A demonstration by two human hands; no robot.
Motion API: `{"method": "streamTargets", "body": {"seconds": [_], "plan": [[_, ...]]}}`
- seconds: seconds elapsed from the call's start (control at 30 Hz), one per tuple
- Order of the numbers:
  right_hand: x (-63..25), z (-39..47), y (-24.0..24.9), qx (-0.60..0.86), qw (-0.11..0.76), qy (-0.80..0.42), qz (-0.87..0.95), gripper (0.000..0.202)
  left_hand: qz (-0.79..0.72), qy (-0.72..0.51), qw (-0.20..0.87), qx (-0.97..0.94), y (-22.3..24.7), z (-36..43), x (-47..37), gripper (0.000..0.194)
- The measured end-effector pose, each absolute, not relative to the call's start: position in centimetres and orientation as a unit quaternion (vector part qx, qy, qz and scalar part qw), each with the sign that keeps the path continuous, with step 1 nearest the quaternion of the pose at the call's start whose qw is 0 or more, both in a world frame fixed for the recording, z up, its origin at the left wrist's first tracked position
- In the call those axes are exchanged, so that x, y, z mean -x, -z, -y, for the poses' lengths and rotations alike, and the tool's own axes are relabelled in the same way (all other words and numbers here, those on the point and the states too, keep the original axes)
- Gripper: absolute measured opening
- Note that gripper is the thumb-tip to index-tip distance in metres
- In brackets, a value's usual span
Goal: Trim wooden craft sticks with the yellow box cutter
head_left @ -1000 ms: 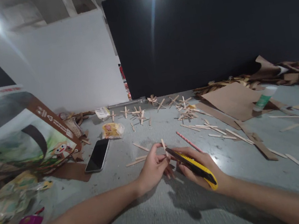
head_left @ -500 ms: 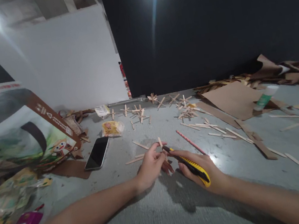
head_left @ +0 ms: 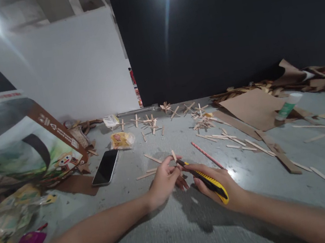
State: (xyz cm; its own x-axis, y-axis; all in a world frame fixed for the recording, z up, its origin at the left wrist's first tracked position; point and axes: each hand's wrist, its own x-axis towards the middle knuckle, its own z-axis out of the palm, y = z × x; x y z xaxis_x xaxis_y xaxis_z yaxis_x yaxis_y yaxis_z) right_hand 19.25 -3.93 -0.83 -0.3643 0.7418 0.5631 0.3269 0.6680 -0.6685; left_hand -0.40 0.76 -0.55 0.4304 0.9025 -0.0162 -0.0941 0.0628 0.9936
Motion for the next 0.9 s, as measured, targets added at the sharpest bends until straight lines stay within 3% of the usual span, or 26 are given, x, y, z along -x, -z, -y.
{"method": "streamTargets", "body": {"seconds": [0.3, 0.63, 0.83, 0.9], "plan": [[-19.2, 3.9, 0.4, 0.326, 0.447, -0.238, 0.799, 0.032, -0.368, -0.399, 0.632, -0.553, 0.8, -0.7, 0.5, 0.070], [-18.9, 3.8, 1.0, 0.320, 0.440, -0.236, 0.805, 0.036, -0.372, -0.400, 0.615, -0.568, 0.8, -0.8, 0.4, 0.050], [-21.1, 3.2, 0.6, 0.287, 0.390, -0.141, 0.863, 0.062, -0.388, -0.411, 0.595, -0.572, 1.1, -0.7, 0.4, 0.040], [-22.7, 3.2, -0.3, 0.321, 0.424, -0.140, 0.835, 0.051, -0.397, -0.424, 0.594, -0.556, 1.1, -0.7, 0.4, 0.036]]}}
